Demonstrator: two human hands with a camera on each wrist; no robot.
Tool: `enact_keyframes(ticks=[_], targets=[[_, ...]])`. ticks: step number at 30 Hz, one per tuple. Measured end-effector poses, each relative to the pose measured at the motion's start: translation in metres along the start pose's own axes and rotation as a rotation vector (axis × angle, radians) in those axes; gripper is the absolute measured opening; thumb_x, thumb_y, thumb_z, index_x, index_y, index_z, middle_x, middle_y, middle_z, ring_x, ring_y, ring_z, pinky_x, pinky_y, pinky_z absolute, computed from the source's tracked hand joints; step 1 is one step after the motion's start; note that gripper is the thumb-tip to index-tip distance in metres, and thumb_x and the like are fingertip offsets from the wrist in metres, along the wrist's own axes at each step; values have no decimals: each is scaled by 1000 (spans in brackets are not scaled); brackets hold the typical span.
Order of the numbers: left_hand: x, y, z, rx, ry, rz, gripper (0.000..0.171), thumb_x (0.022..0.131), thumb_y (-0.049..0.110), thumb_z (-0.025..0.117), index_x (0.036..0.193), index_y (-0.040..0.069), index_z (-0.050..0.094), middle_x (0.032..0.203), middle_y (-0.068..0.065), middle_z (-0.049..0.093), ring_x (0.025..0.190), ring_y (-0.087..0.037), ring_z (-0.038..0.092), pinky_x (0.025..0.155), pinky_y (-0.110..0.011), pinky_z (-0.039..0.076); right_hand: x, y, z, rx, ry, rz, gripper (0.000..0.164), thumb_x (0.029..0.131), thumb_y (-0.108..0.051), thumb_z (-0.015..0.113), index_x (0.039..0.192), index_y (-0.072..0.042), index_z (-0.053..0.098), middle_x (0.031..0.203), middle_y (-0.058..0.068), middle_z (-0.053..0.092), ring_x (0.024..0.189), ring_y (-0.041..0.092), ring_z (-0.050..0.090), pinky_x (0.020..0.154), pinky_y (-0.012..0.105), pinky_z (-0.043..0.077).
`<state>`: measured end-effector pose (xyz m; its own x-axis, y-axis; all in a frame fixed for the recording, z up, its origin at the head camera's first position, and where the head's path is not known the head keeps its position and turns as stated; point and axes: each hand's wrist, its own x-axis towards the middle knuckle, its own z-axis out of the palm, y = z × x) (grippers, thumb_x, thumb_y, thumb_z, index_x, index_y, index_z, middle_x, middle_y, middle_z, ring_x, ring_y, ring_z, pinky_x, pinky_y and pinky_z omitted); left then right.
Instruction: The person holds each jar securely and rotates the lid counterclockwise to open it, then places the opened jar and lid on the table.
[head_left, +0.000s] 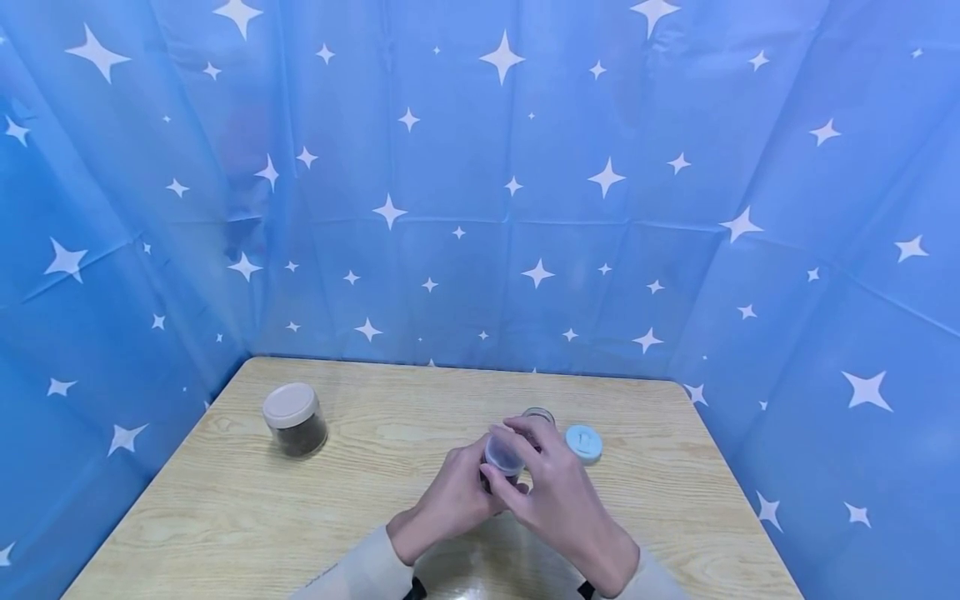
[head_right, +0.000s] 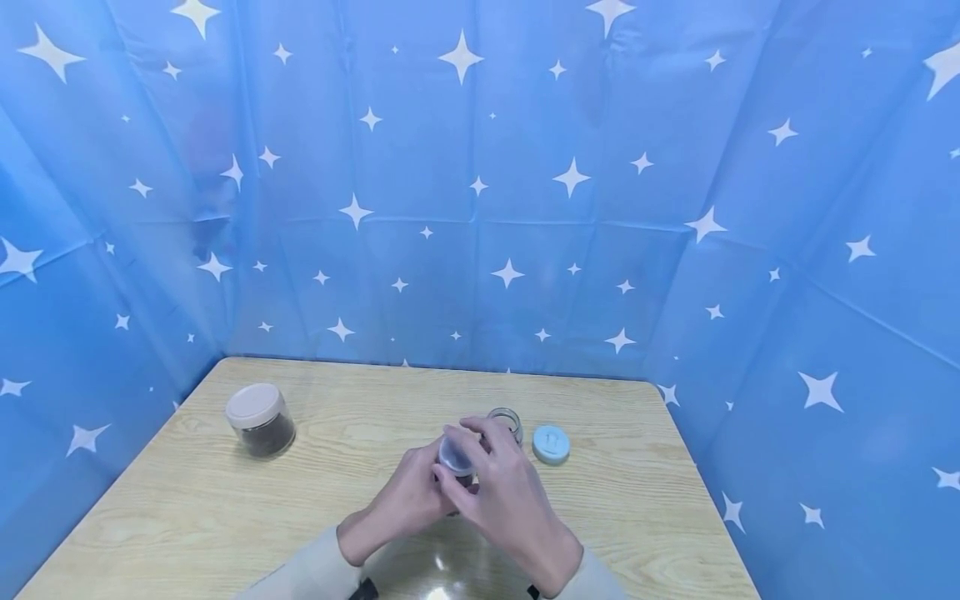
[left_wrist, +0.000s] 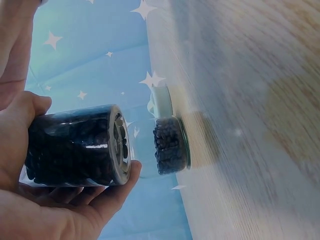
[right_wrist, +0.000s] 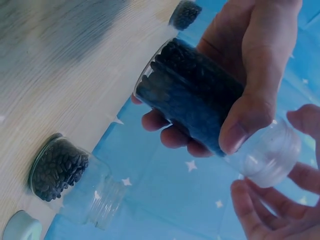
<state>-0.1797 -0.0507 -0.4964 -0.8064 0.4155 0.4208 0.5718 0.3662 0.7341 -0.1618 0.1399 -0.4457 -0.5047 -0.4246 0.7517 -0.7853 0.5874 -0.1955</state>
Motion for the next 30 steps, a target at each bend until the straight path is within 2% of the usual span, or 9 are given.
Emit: enact_keyframes(ticks=[4,8,16,23,30], targets=[[0,0,0,14,-1,2,53,102,19,90,148,13,67,120,-7,85,104,-15,82,85,-26,66,0,1,0,-5,2,-24,45,100,-21,94,141,-9,81,135,16,77,115,25,79,91,38,70],[0,0,1,23,-5,-24,55,99,16,92,148,12,67,124,-8,85,109,-18,83,89,-27,67,0,2,-1,-10,-5,-33,37,104,-22,91,137,-7,84,134,15,77,113,25,79,90,35,70],[-1,0,0,31,-17,-48,56,97,15,92,148,12,68,125,-7,85,111,-18,82,92,-28,67,-2,4,-3,39,-47,-9,34,102,-20,93,133,-9,86,134,14,79,114,24,81,91,31,70],[-2,-1,-1,17,-38,-73,51,100,23,92,145,13,69,120,-5,83,104,-9,77,86,-24,63,1,12,-4,153,-34,-59,29,100,-11,92,129,-10,86,132,12,80,116,28,82,99,24,67],[-2,-2,-2,-26,-50,-75,52,99,19,90,147,14,69,115,-4,82,96,-1,71,80,-21,60,5,20,-8,245,-119,-91,41,94,-1,90,133,-12,84,136,9,80,118,25,82,100,23,66]])
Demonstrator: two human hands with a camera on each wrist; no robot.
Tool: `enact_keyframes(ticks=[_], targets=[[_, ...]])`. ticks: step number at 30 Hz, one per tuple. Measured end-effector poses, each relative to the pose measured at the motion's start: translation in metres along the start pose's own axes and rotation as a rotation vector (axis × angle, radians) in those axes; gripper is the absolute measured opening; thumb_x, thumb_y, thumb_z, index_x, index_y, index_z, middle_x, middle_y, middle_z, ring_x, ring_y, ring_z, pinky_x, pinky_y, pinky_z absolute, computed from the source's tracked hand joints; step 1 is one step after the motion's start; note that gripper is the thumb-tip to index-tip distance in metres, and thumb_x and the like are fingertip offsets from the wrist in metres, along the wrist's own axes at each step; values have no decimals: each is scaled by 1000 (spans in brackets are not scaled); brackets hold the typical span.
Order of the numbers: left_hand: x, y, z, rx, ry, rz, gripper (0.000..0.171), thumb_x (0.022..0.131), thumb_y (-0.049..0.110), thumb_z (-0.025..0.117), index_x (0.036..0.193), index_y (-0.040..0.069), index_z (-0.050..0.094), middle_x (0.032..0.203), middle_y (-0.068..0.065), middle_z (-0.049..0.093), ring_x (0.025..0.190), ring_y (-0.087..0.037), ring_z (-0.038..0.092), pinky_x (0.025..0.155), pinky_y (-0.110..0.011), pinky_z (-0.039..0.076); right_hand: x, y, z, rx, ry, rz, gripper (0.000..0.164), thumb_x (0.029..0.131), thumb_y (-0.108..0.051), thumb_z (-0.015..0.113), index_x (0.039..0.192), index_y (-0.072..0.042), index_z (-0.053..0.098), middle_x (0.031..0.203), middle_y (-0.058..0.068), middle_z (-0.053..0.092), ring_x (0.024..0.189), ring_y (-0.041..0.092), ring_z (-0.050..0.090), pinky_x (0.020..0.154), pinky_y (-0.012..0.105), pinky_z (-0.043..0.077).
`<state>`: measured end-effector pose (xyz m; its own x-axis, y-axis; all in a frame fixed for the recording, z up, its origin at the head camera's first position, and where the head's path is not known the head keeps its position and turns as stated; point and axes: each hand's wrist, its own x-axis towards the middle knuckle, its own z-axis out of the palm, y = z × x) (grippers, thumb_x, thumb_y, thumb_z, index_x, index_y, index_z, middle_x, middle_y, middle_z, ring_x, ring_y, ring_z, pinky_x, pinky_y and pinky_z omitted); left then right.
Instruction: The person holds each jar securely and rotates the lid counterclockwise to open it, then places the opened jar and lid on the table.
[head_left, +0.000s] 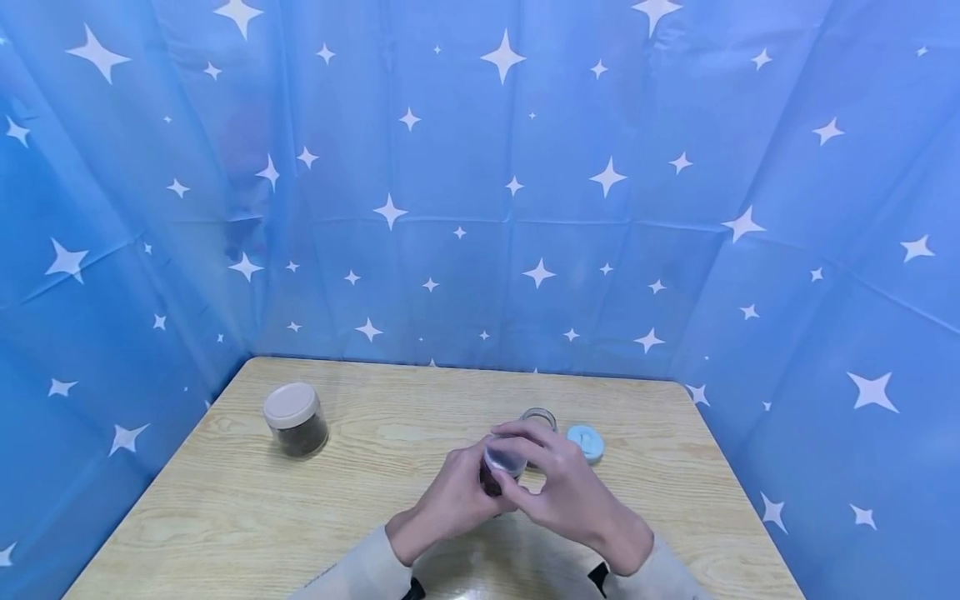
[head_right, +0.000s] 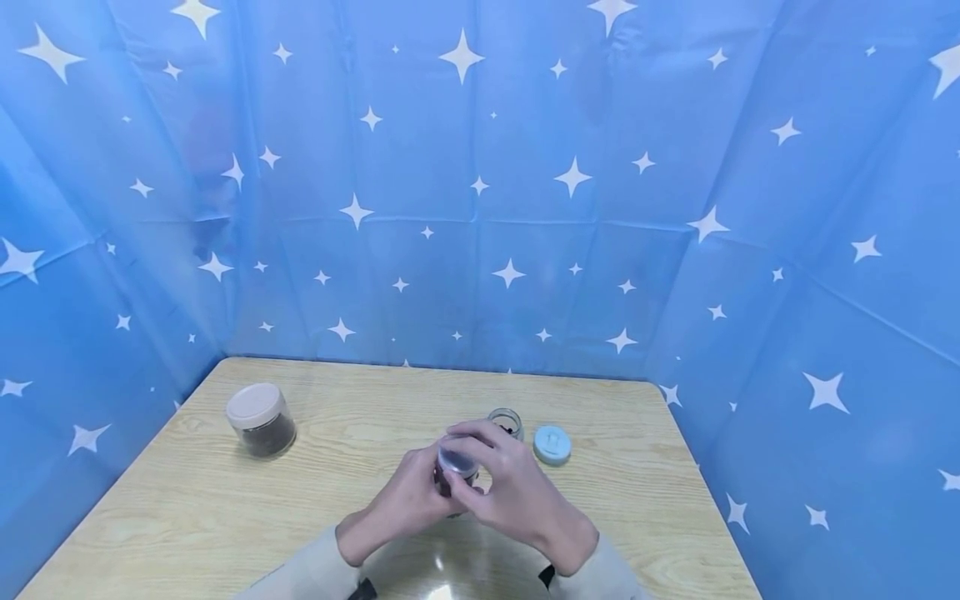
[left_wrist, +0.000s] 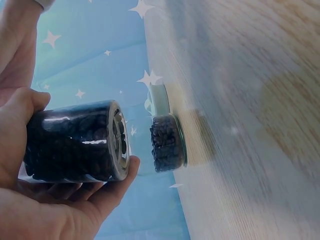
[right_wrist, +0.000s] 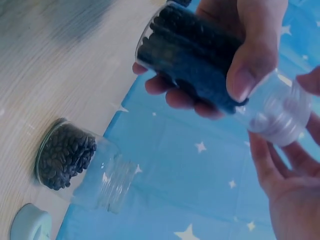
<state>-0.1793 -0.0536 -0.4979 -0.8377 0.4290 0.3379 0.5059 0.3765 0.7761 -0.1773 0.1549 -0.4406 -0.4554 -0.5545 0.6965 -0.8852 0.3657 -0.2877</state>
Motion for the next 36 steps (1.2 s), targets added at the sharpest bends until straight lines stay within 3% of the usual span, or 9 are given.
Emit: enact_keyframes(ticks=[7,23,30,36], targets=[[0,2,0,35,9,-2,55,94,17,91,145,13,71,104,1,78,87,1,62,79,-20,55,3,2,-5,33,-31,-18,46,89,3,86,131,-14,83,137,9,81,123,25,81,107,22,63],[-1,1,0,40,32,10,56,89,13,91,141,13,72,116,-3,84,99,-3,71,87,-23,60,5,4,-9,52,-2,-28,47,89,6,82,133,-12,81,138,6,79,121,24,81,105,20,63],[-2,0,-1,38,24,5,52,94,17,90,143,12,71,119,-4,84,101,-4,73,88,-23,61,1,5,-11,41,14,-22,49,89,5,82,134,-14,81,138,6,79,120,23,81,106,18,62],[-3,-4,-1,9,30,38,32,101,27,90,124,16,69,112,-3,82,98,-3,74,86,-24,63,-2,8,-15,6,33,-25,49,88,5,83,133,-12,81,136,7,79,120,26,82,113,18,59]])
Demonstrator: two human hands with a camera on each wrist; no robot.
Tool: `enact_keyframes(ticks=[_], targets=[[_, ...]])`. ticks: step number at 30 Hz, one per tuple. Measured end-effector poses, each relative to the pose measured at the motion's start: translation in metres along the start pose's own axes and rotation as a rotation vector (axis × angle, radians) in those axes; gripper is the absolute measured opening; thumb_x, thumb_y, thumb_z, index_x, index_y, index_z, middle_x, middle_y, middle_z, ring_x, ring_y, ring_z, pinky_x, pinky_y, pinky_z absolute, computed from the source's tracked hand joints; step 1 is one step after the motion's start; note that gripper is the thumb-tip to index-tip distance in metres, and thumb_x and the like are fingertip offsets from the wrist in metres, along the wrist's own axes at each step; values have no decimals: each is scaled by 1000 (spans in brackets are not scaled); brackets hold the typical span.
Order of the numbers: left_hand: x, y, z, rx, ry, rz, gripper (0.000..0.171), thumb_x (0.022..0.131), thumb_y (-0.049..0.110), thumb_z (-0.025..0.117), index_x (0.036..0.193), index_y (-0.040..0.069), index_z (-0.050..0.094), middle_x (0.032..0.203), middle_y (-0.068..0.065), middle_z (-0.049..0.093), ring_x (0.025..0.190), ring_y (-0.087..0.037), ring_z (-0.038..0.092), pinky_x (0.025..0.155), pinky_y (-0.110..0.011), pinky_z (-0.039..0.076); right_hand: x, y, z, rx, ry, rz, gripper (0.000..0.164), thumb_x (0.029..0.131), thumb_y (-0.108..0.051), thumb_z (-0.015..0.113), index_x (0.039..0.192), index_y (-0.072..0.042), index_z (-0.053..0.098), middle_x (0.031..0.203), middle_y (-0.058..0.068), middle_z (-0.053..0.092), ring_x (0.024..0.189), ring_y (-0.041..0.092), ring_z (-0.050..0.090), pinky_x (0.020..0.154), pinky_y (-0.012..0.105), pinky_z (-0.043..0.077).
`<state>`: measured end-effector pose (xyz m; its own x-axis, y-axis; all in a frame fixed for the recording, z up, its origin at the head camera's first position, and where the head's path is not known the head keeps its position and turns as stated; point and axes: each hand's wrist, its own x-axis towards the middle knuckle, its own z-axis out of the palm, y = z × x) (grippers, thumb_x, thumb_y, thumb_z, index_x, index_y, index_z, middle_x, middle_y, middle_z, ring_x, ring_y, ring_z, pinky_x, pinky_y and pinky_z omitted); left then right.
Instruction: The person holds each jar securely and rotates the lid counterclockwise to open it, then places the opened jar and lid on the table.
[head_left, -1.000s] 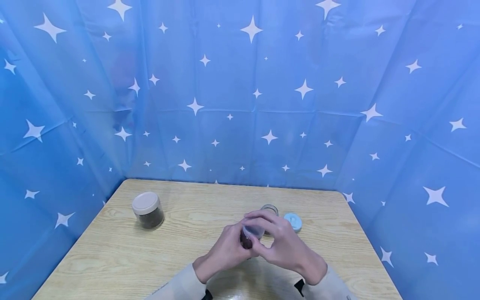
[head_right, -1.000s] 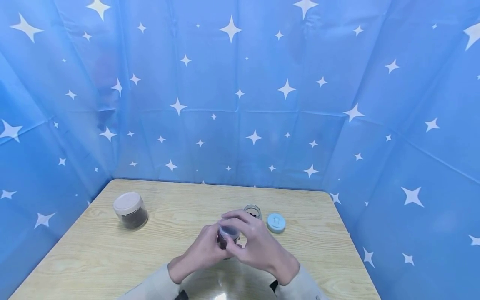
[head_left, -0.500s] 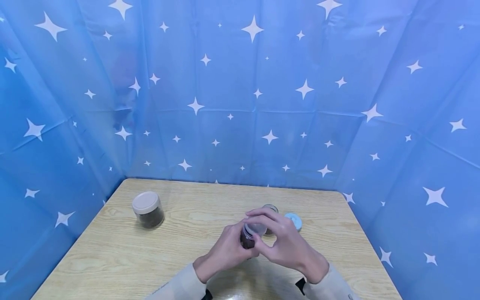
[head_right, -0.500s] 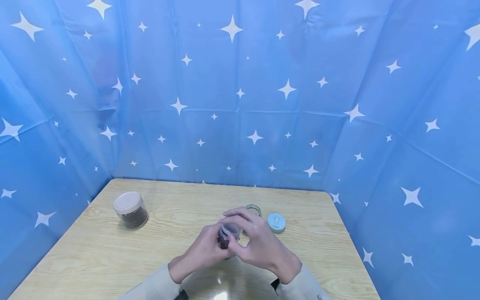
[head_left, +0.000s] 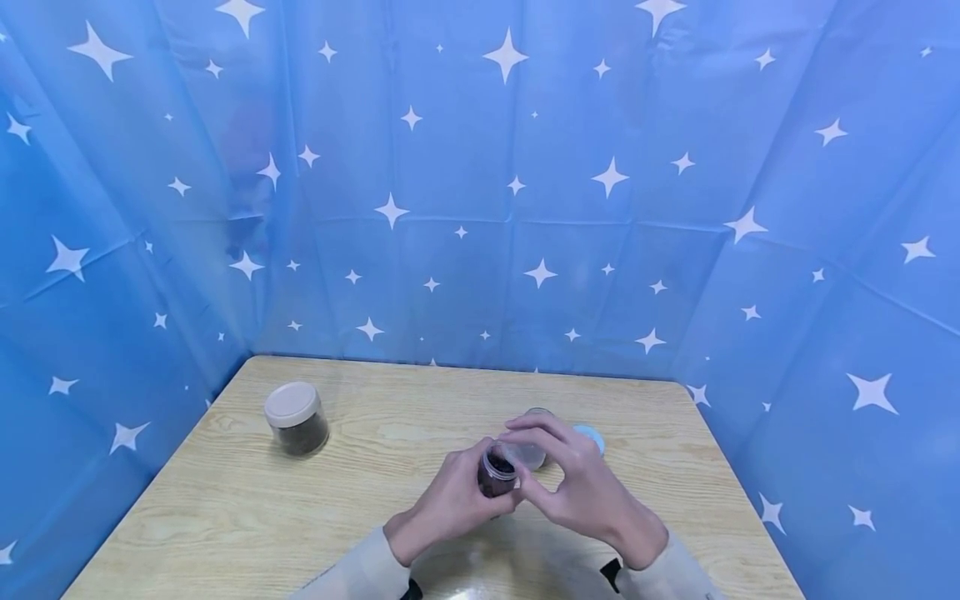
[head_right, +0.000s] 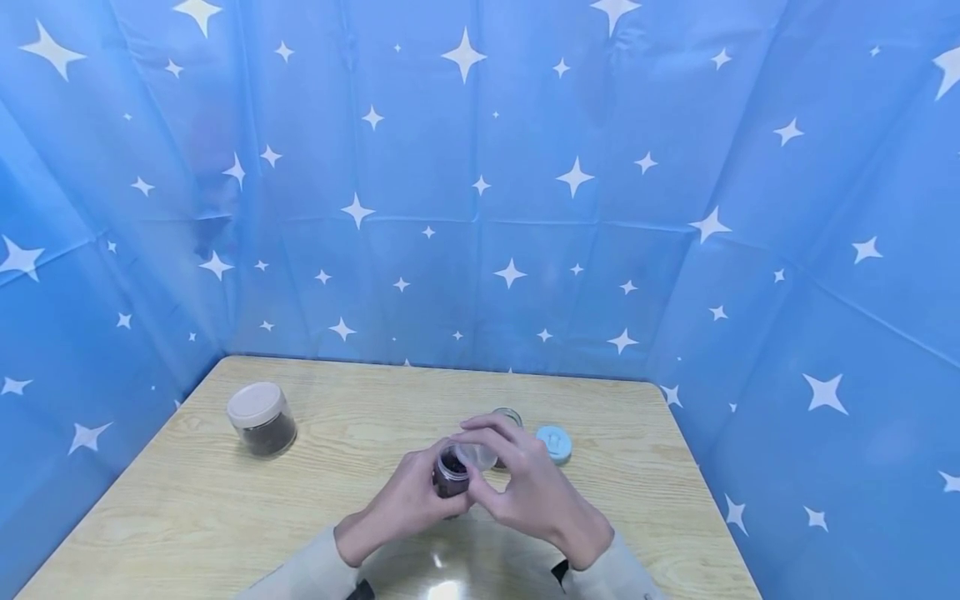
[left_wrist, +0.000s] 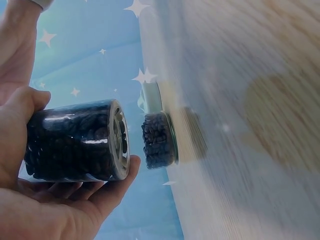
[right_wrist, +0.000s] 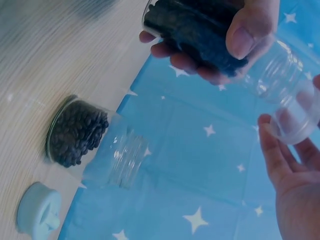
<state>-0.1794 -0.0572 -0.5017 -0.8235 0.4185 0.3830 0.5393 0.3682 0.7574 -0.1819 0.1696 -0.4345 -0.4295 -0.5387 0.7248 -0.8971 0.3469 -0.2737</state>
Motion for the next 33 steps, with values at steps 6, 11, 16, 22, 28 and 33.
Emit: enact_keyframes(ticks=[6,11,16,22,28,33], targets=[[0,-20,7,-14,29,62,34,105,38,88,123,17,68,110,1,79,94,0,73,83,-23,63,-6,5,-5,-38,3,52,50,87,3,86,134,-13,81,137,5,79,122,27,81,116,17,57],[-1,-3,-4,-47,4,-38,34,103,34,91,124,16,70,114,-3,81,100,-4,78,88,-25,66,-16,8,-7,-65,-33,133,50,89,2,86,136,-14,81,140,4,79,130,30,79,117,27,61],[0,-2,-7,-43,-5,-105,33,102,31,93,123,18,70,117,-2,82,102,-4,78,90,-25,65,-26,15,-10,-115,-49,183,52,88,1,85,136,-16,81,139,2,79,128,26,79,108,37,67],[0,-3,-12,-24,19,-132,36,99,29,94,125,20,71,118,1,83,103,-5,78,92,-26,65,-33,24,-9,-147,-109,209,44,95,-2,87,136,-15,81,135,3,80,122,24,80,100,48,69],[1,-6,-12,-17,30,-143,36,99,30,95,124,18,72,118,0,84,102,-5,78,92,-26,65,-41,29,-7,-170,-219,264,38,100,-6,87,136,-17,81,136,4,78,125,24,78,102,46,70],[2,-7,-11,-7,34,-148,38,99,33,95,124,18,72,118,-1,84,103,-7,79,92,-27,66,-48,31,-5,-202,-311,297,42,100,-10,89,140,-17,79,141,6,77,127,24,77,104,49,69]])
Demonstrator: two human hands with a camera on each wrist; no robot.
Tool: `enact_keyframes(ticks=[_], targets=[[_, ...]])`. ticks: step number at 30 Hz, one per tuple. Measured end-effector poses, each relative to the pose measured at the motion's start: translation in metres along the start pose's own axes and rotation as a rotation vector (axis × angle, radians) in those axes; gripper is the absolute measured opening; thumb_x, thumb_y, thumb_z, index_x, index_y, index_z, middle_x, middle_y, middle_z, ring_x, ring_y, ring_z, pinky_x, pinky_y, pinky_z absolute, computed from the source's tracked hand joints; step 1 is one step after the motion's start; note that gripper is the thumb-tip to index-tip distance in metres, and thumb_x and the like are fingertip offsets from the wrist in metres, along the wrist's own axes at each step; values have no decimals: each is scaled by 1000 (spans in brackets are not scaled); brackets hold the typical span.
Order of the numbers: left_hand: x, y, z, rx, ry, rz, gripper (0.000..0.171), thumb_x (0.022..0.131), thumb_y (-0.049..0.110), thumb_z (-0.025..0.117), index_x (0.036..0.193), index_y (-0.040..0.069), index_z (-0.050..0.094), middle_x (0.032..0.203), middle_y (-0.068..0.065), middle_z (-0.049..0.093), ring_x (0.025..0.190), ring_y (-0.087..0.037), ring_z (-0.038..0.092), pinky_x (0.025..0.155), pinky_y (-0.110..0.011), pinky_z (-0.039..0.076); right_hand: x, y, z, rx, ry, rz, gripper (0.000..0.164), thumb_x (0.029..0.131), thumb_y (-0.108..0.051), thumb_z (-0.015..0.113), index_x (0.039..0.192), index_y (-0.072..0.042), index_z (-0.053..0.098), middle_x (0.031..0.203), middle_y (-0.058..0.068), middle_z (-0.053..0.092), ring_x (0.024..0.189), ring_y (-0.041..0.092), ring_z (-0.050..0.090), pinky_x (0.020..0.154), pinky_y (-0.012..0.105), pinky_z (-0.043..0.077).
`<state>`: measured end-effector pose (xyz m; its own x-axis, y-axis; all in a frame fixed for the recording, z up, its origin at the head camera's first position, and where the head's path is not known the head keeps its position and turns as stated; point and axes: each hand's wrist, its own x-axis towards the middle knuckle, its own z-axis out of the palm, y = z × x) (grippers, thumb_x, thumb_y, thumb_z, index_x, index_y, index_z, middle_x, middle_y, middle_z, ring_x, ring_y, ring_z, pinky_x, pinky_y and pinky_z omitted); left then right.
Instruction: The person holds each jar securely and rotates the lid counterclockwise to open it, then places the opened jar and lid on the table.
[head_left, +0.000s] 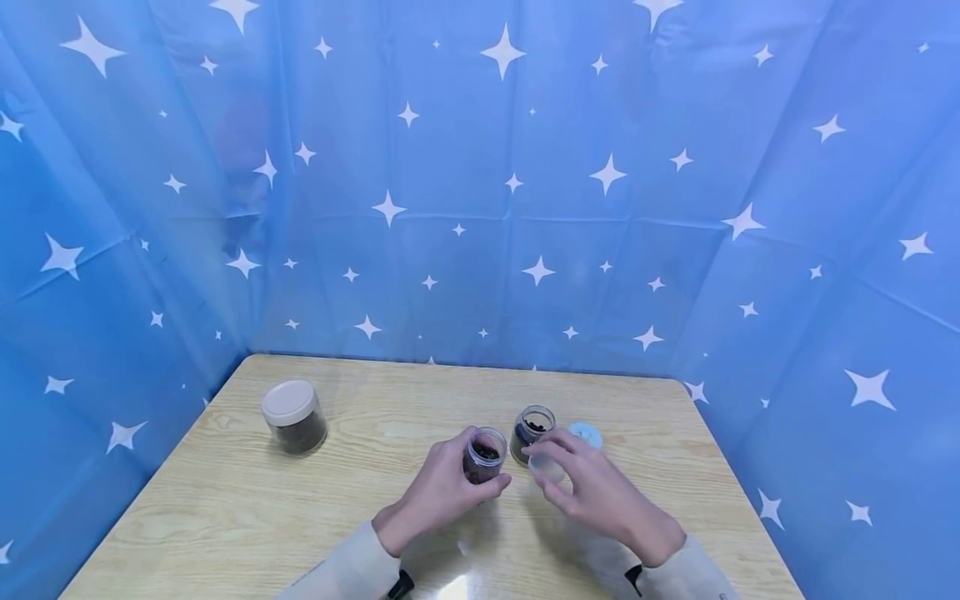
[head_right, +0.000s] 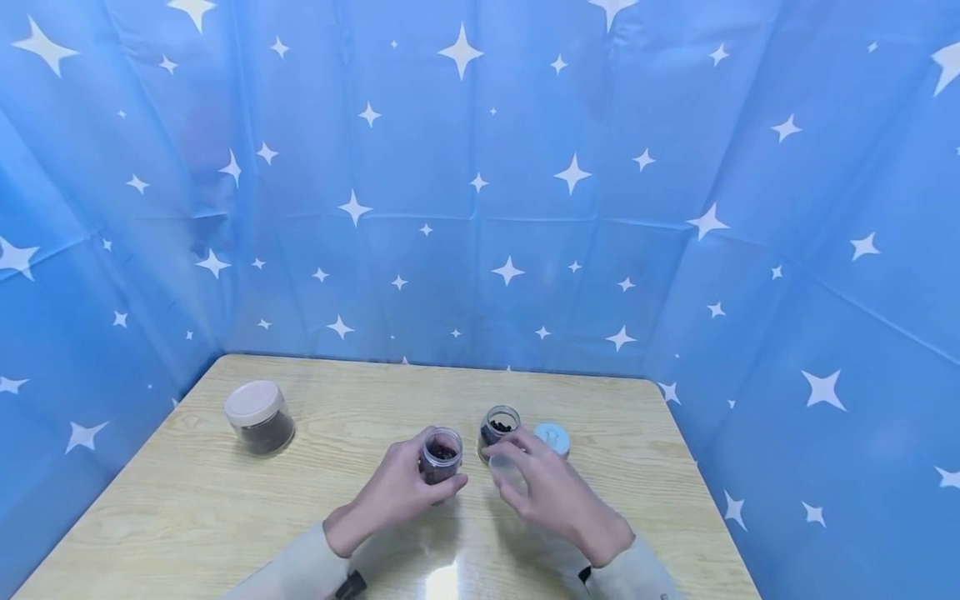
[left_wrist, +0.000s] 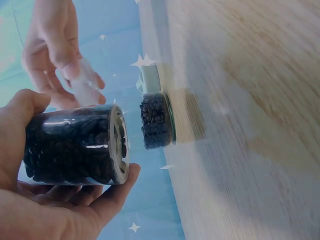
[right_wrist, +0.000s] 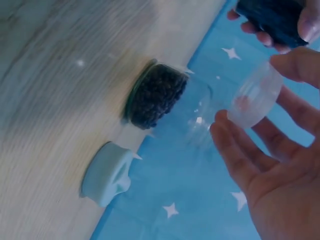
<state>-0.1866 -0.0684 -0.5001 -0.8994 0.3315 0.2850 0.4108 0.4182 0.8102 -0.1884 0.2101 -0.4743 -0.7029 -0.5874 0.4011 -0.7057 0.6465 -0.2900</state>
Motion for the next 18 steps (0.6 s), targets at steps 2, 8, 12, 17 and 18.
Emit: enact_keyframes(ticks=[2,8,12,17,18], targets=[[1,0,-1,2,6,-8,38,99,34,95,125,18,72,118,0,84,104,-8,79,93,-27,66,-1,1,1,-23,-37,10,43,101,-13,89,142,-18,79,143,6,76,129,25,76,105,52,69],[2,-1,-1,5,25,-1,39,99,35,95,126,17,72,120,-2,84,108,-14,81,95,-29,66,-1,2,6,-75,-91,-9,42,101,-15,90,142,-17,79,144,7,77,132,27,75,109,53,67],[2,-1,-1,-2,34,-10,41,99,37,95,126,16,72,122,-4,84,111,-18,82,96,-30,67,0,5,11,-97,-96,-53,45,96,-11,93,138,-14,80,141,8,78,129,26,77,108,50,67],[2,0,-2,-7,37,-24,42,99,37,95,128,17,72,122,-4,84,111,-18,82,96,-30,66,2,5,18,-119,-133,-93,47,93,-10,95,137,-12,79,138,5,78,127,25,76,108,46,67],[2,0,-3,-5,38,-28,42,99,37,95,127,17,72,122,-3,84,111,-17,81,96,-30,66,3,5,19,-124,-141,-98,47,92,-11,96,137,-12,80,136,3,78,126,25,76,108,46,67]])
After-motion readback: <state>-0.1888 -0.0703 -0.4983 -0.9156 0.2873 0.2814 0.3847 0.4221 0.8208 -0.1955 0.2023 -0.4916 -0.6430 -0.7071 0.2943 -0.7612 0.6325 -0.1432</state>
